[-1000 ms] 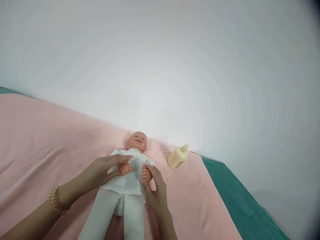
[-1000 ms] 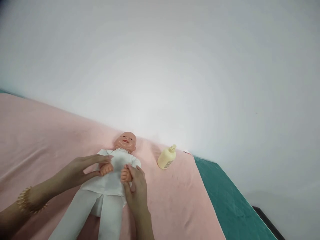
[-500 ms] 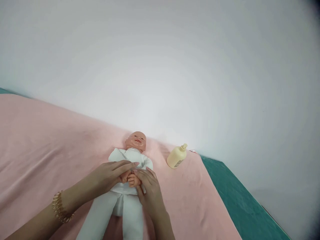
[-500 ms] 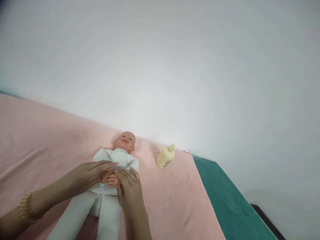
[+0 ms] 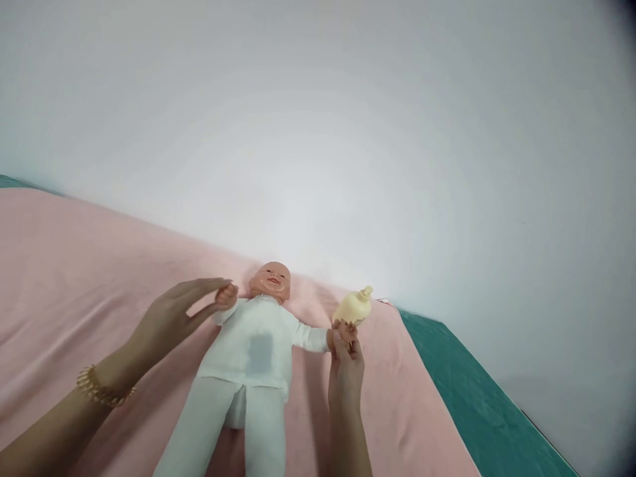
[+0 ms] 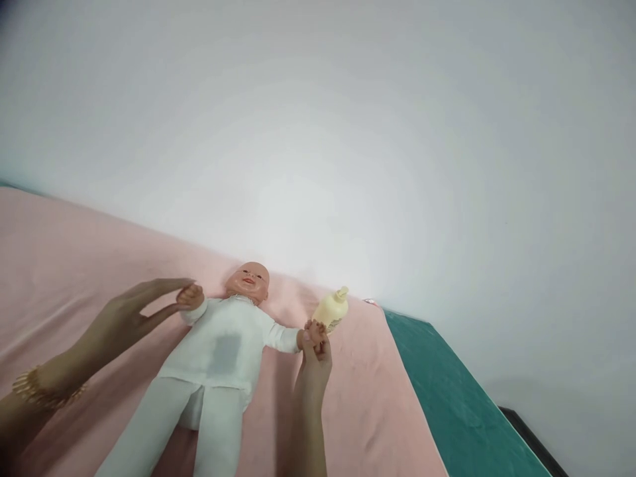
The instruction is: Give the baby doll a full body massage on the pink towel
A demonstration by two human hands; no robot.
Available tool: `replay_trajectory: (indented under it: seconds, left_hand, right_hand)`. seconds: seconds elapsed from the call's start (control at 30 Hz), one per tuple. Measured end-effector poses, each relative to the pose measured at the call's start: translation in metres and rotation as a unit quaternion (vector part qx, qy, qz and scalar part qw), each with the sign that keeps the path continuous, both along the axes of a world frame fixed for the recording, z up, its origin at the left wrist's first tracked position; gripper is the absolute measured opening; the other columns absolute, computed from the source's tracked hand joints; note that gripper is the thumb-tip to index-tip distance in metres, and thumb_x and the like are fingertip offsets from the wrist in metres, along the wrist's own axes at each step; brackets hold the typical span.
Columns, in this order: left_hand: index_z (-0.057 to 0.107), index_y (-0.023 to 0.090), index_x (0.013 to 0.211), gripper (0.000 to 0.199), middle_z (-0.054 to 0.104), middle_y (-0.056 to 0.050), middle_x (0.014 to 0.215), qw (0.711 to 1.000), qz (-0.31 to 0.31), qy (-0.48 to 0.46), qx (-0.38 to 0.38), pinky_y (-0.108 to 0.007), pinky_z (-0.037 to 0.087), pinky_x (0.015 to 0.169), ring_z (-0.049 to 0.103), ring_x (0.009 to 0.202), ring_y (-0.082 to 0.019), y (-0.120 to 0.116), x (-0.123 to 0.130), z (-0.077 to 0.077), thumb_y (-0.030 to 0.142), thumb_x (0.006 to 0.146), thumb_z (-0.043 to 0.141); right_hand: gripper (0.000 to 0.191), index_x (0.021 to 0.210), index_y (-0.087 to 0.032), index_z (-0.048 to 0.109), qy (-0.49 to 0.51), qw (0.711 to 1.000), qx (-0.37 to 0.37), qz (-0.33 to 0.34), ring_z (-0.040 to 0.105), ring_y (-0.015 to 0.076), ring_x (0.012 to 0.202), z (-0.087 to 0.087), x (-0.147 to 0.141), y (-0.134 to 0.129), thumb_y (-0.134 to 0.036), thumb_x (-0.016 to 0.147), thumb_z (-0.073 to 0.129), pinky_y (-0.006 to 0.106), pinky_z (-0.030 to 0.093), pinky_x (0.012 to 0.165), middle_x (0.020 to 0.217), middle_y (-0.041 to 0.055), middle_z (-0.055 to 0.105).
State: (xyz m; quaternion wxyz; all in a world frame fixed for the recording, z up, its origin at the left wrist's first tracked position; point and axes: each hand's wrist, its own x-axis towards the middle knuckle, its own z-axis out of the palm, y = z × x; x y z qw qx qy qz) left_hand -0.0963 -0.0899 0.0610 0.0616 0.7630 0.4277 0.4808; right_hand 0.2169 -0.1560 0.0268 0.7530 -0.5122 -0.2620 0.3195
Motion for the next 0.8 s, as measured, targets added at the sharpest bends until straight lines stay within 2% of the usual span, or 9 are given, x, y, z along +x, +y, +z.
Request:
replay_trajectory:
  seconds: [0.1,0.17,0.27,0.37,0.5,0.6,0.73,0.8]
  left_hand:
    - [0.06,0.026,0.12,0.035,0.065,-0.004,0.122,0.993,0.077,-0.041,-0.076,-0.037,0.048,0.092,0.061,0.109,-0.024,0.01,-0.014,-0.003,0.044,0.091,0.05]
    - [0.059,0.026,0.121,0.037,0.064,-0.004,0.125,0.977,0.12,-0.101,-0.142,-0.039,0.049,0.092,0.059,0.113,-0.026,0.014,-0.019,-0.005,0.045,0.09,0.051]
    - [0.059,0.021,0.12,0.042,0.064,-0.007,0.124,0.938,0.133,-0.25,-0.198,-0.038,0.049,0.095,0.059,0.114,-0.025,0.018,-0.022,-0.012,0.048,0.088,0.053]
    - [0.057,0.014,0.122,0.051,0.062,-0.012,0.125,0.909,0.14,-0.323,-0.225,-0.037,0.047,0.098,0.059,0.115,-0.025,0.022,-0.026,-0.021,0.051,0.087,0.055]
    - [0.054,0.011,0.124,0.058,0.064,-0.015,0.12,0.904,0.196,-0.266,-0.269,-0.04,0.052,0.086,0.062,0.108,-0.03,0.032,-0.037,-0.037,0.055,0.087,0.049]
    - [0.059,0.012,0.116,0.056,0.067,-0.013,0.11,0.904,0.225,-0.217,-0.291,-0.04,0.053,0.073,0.063,0.102,-0.033,0.038,-0.044,-0.045,0.058,0.087,0.046]
    - [0.06,0.013,0.109,0.052,0.068,-0.012,0.105,0.916,0.22,-0.194,-0.274,-0.04,0.05,0.069,0.062,0.099,-0.033,0.039,-0.044,-0.052,0.058,0.089,0.042]
    - [0.06,0.014,0.11,0.05,0.068,-0.008,0.104,0.924,0.214,-0.187,-0.256,-0.039,0.048,0.07,0.061,0.101,-0.03,0.036,-0.043,-0.054,0.055,0.091,0.04]
  right_hand:
    - [0.045,0.106,-0.022,0.065,0.083,0.995,-0.051,-0.016,0.065,0.0222,0.104,-0.024,0.027,0.009,-0.035,0.064,0.077,0.029,0.055,0.074,0.117,0.0055,0.068]
    - [0.039,0.099,-0.022,0.066,0.104,0.992,-0.067,-0.038,0.068,0.0222,0.094,-0.04,0.038,0.014,-0.035,0.063,0.073,0.03,0.055,0.068,0.105,0.0053,0.071]
    - [0.03,0.09,-0.023,0.063,0.114,0.989,-0.072,-0.064,0.068,0.0223,0.083,-0.057,0.045,0.02,-0.035,0.064,0.069,0.034,0.055,0.066,0.089,0.0035,0.072]
    - [0.025,0.084,-0.026,0.058,0.108,0.988,-0.071,-0.08,0.068,0.0222,0.079,-0.065,0.046,0.023,-0.037,0.064,0.068,0.035,0.053,0.066,0.081,0.0015,0.07]
    - [0.026,0.071,-0.026,0.048,0.075,0.989,-0.065,-0.109,0.065,0.0221,0.075,-0.064,0.049,0.024,-0.038,0.058,0.067,0.035,0.052,0.063,0.071,-0.0003,0.064]
    - [0.032,0.075,-0.026,0.048,0.042,0.989,-0.054,-0.127,0.064,0.0208,0.078,-0.06,0.049,0.021,-0.04,0.055,0.068,0.034,0.052,0.066,0.072,-0.0012,0.062]
    - [0.033,0.084,-0.027,0.049,0.005,0.989,-0.042,-0.143,0.062,0.0167,0.08,-0.058,0.043,0.016,-0.042,0.061,0.066,0.029,0.052,0.066,0.077,-0.0034,0.062]
    - [0.03,0.086,-0.027,0.048,-0.013,0.992,-0.03,-0.124,0.061,0.0153,0.078,-0.06,0.04,0.015,-0.043,0.065,0.062,0.026,0.051,0.064,0.076,-0.0041,0.06]
